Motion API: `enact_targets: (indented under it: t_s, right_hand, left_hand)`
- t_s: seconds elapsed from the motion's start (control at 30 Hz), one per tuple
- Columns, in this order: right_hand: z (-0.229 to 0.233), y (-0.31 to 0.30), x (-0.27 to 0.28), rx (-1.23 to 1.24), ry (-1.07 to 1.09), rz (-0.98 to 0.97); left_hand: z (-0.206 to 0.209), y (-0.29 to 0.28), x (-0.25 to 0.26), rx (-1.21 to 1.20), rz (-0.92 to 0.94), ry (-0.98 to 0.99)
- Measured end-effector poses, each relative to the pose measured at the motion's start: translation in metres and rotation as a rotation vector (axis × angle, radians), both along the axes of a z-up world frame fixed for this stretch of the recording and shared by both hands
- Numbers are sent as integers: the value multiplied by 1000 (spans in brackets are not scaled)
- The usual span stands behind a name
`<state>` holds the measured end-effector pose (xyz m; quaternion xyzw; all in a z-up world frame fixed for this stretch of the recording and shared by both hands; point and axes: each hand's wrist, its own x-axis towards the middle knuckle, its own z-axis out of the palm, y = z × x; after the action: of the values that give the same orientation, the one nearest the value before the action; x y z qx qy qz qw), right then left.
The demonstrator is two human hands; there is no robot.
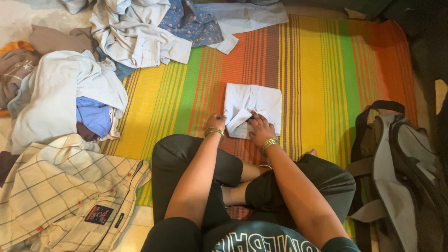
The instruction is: The person folds a shirt by hand on a mat on the floor and places it into a backpack.
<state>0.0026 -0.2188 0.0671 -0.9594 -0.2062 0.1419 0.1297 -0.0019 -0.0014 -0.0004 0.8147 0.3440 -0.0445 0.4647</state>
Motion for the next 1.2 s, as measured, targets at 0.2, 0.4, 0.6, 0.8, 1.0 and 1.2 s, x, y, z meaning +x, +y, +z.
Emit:
enact_targets:
  t_s: [0.2,0.4,0.6,0.8,1.0,1.2]
  right_hand:
    - [7,1,-3,14,18,-12]
    - [5,0,-5,50,2,-13]
    - [-4,-2,-2,50,-23,5]
    - [-10,-2,-1,63,-64,2]
    - [-10,0,1,70,-44,-10]
    - [-9,0,2,75,-55,-6]
  left_hand:
    - [1,0,-8,-77,-9,-93]
    - [26,-5,-3,32,-15,282]
    - [23,-7,-4,14,62,234]
    - [26,-8,-4,37,145,133]
    - [35,-17,-8,379,-13,-239]
    - [30,-37,-9,577,-439,-439]
